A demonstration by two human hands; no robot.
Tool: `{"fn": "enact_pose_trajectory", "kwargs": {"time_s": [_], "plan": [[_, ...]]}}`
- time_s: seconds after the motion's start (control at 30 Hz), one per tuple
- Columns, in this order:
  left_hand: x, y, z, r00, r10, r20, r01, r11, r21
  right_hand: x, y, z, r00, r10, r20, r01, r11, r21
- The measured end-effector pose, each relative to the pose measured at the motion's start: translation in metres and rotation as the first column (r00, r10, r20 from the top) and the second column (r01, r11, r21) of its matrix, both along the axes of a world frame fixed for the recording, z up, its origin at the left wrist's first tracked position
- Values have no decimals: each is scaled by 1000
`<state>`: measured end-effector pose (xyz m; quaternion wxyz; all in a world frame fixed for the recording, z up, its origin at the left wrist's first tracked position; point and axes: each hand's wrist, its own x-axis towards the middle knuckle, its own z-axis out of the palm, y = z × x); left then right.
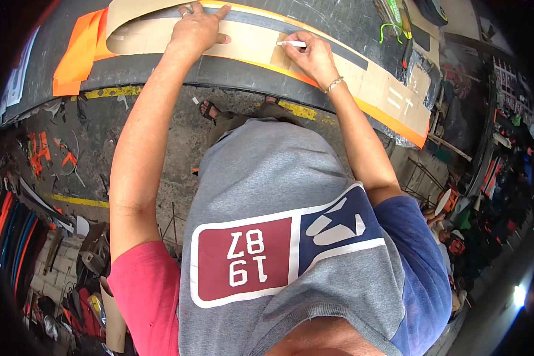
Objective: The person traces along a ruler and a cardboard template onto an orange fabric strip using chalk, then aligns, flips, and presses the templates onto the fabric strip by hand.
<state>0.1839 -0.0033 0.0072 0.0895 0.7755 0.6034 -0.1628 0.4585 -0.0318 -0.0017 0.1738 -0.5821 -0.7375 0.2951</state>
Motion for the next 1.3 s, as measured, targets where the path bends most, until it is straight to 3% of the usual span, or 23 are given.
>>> {"fn": "enact_pose_trajectory", "kwargs": {"time_s": [0.27,0.37,0.47,0.57,0.6,0.9,1.0,1.2,1.3], "plan": [[2,1,10,996,75,41,-72,995,-72,-2,-2,1,993,116,25,-118,988,102],[2,1,6,999,36,37,-34,998,-60,1,7,5,995,34,93,-24,995,-101],[-3,4,-8,1000,7,20,-7,999,-32,17,10,-9,941,-199,-275,130,959,-250],[-1,-2,-20,998,52,31,-55,991,118,35,8,-12,944,-192,-268,138,968,-210],[1,-3,-21,996,76,40,-82,979,187,40,7,-12,976,-157,-148,137,981,-138],[-1,-1,-19,995,71,77,-79,991,105,43,3,-4,997,-73,26,73,997,22],[-2,-1,-22,995,67,73,-76,989,123,45,5,-12,994,-102,-30,101,995,-11],[-1,1,-25,996,77,45,-82,990,118,45,9,-4,994,-89,70,94,994,-63],[1,0,-16,995,87,55,-91,994,66,54,5,-20,990,-111,-86,110,994,-13]]}}
